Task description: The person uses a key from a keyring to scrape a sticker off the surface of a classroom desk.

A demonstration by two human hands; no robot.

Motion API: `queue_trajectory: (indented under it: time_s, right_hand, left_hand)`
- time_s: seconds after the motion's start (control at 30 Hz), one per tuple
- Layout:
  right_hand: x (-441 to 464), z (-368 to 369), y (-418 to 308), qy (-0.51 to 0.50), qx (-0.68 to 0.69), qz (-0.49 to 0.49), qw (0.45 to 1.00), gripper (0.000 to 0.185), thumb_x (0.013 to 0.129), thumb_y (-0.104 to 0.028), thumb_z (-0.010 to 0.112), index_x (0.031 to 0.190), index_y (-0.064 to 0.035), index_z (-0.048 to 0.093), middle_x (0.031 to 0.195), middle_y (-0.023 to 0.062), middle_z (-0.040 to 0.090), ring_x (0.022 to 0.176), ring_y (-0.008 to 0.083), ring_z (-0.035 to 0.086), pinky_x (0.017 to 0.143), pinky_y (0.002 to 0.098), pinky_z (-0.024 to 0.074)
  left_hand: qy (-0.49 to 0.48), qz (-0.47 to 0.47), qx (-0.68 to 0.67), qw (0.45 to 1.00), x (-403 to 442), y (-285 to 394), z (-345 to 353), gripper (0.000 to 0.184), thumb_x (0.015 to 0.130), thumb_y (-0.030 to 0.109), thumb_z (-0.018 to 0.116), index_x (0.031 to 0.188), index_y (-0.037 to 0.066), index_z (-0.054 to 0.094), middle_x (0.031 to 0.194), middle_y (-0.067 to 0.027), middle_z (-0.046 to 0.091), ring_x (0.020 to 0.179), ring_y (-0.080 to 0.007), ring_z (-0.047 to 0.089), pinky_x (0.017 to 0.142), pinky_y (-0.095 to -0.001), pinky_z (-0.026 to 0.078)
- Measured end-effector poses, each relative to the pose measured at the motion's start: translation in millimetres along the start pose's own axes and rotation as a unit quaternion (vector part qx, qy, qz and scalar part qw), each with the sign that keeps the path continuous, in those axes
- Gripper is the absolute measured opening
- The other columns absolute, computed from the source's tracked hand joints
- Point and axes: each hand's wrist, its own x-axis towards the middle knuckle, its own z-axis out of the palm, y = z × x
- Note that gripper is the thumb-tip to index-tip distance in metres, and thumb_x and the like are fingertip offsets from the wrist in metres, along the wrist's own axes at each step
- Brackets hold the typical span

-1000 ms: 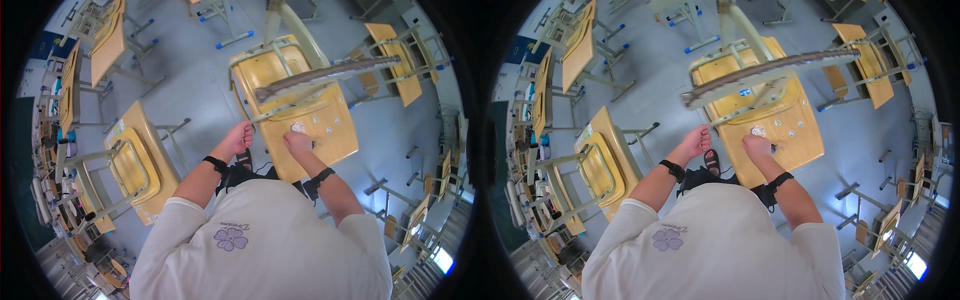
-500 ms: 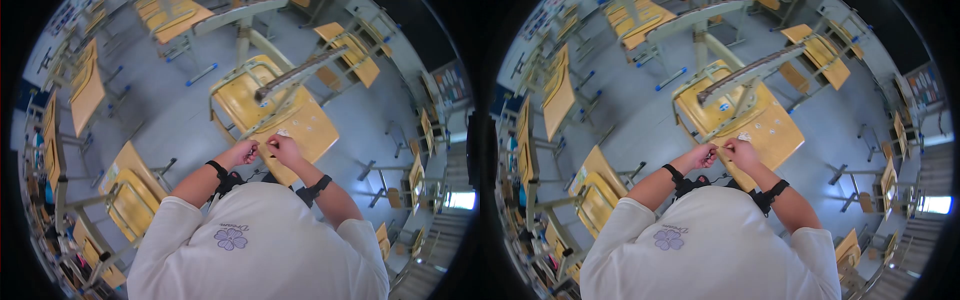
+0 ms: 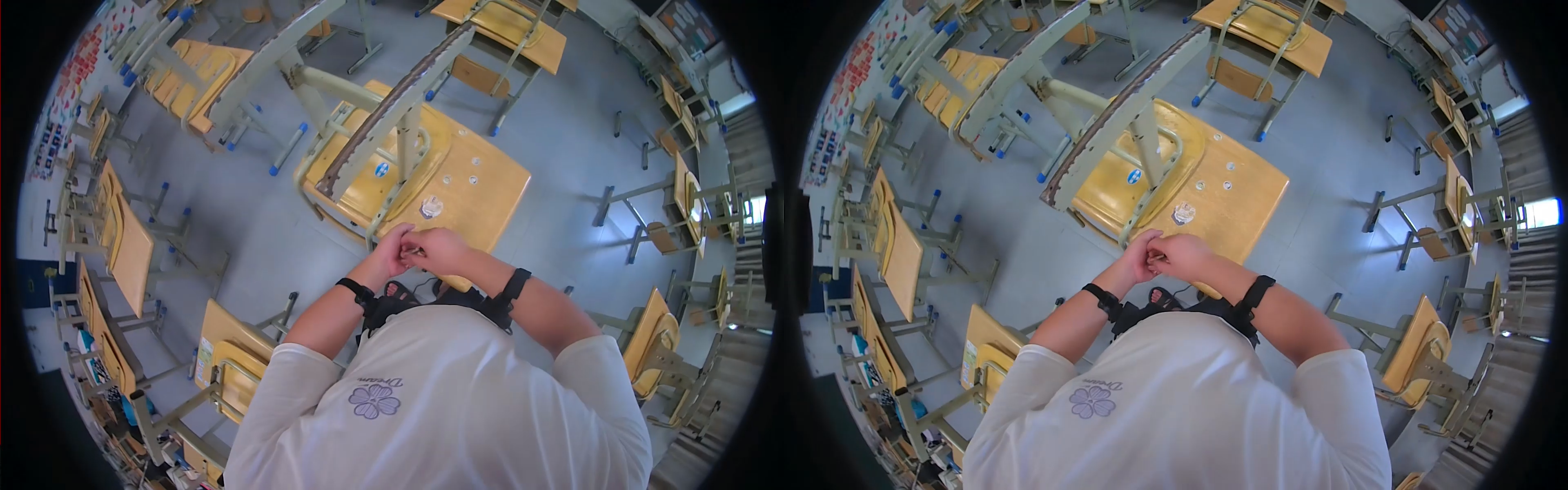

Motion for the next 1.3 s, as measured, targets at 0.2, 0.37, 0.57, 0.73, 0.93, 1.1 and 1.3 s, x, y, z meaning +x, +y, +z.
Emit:
queue_trajectory:
  time_s: [0.2, 0.37, 0.57, 0.73, 0.93, 1.1, 1.3]
  right_hand:
    - [-12, -25, 1, -0.057, 0.099, 0.035, 0.993, 0.05, 0.081, -0.009, 0.058, 0.131, -0.0136, 0.053, 0.091, 0.0122, 0.068, 0.073, 0.0246, 0.066, 0.068, 0.0366, 0.0516]
    - [-18, -50, 72, 0.002, 0.244, 0.185, 0.952, 0.048, 0.08, -0.001, 0.053, 0.128, -0.0051, 0.054, 0.091, 0.0084, 0.065, 0.081, 0.015, 0.063, 0.063, 0.0305, 0.0484]
    - [-35, -78, 90, 0.073, 0.416, 0.322, 0.848, 0.055, 0.079, 0.008, 0.055, 0.133, 0.002, 0.049, 0.093, 0.0124, 0.062, 0.087, 0.0195, 0.063, 0.072, 0.0301, 0.0511]
    - [-31, -88, 79, 0.124, 0.62, 0.317, 0.707, 0.052, 0.08, 0.011, 0.061, 0.131, 0.0023, 0.049, 0.101, 0.016, 0.062, 0.086, 0.0234, 0.065, 0.072, 0.0341, 0.055]
    - [-28, -92, 49, 0.124, 0.657, 0.285, 0.687, 0.049, 0.082, 0.009, 0.063, 0.129, 0.0013, 0.05, 0.1, 0.0139, 0.061, 0.09, 0.0229, 0.065, 0.079, 0.036, 0.0581]
    - [-29, -95, 45, 0.121, 0.627, 0.286, 0.715, 0.047, 0.082, 0.008, 0.063, 0.128, 0.0005, 0.05, 0.101, 0.0131, 0.062, 0.089, 0.0223, 0.065, 0.078, 0.0348, 0.0577]
    - [-47, -104, 38, 0.152, 0.274, 0.161, 0.936, 0.045, 0.081, -0.003, 0.068, 0.124, -0.0055, 0.056, 0.108, 0.0148, 0.063, 0.1, 0.0257, 0.062, 0.083, 0.0378, 0.0537]
  left_hand:
    - [0.013, 0.046, 0.115, 0.992, -21, 35, -6, 0.043, 0.094, 0.036, 0.054, 0.06, 0.022, 0.033, 0.051, 0.0075, 0.024, 0.04, -0.0092, 0.022, 0.038, -0.0254, 0.016]
    - [0.031, 0.066, 0.196, 0.978, -48, 52, 3, 0.044, 0.096, 0.034, 0.053, 0.061, 0.021, 0.029, 0.052, 0.0076, 0.024, 0.041, -0.0079, 0.022, 0.039, -0.0253, 0.017]
    - [0.052, 0.079, 0.323, 0.942, -69, 52, 20, 0.044, 0.098, 0.033, 0.051, 0.061, 0.02, 0.032, 0.052, 0.0073, 0.027, 0.041, -0.0074, 0.021, 0.039, -0.0253, 0.015]
    - [0.049, 0.097, 0.395, 0.912, -61, 44, 52, 0.045, 0.098, 0.038, 0.053, 0.061, 0.019, 0.036, 0.052, 0.0075, 0.029, 0.042, -0.0067, 0.023, 0.04, -0.0257, 0.015]
    - [-0.055, 0.131, 0.535, 0.833, -54, 27, 113, 0.049, 0.096, 0.048, 0.056, 0.061, 0.016, 0.043, 0.053, 0.0073, 0.034, 0.045, -0.0071, 0.028, 0.043, -0.0274, 0.022]
    - [-0.05, 0.22, 0.674, 0.703, -26, 20, 104, 0.055, 0.096, 0.049, 0.052, 0.076, -0.001, 0.064, 0.065, -0.0086, 0.06, 0.064, -0.0203, 0.056, 0.063, -0.0356, 0.045]
    - [-0.111, 0.225, 0.667, 0.702, -33, 40, 120, 0.044, 0.097, 0.036, 0.052, 0.069, 0.003, 0.059, 0.058, -0.0045, 0.051, 0.055, -0.017, 0.049, 0.056, -0.0333, 0.039]
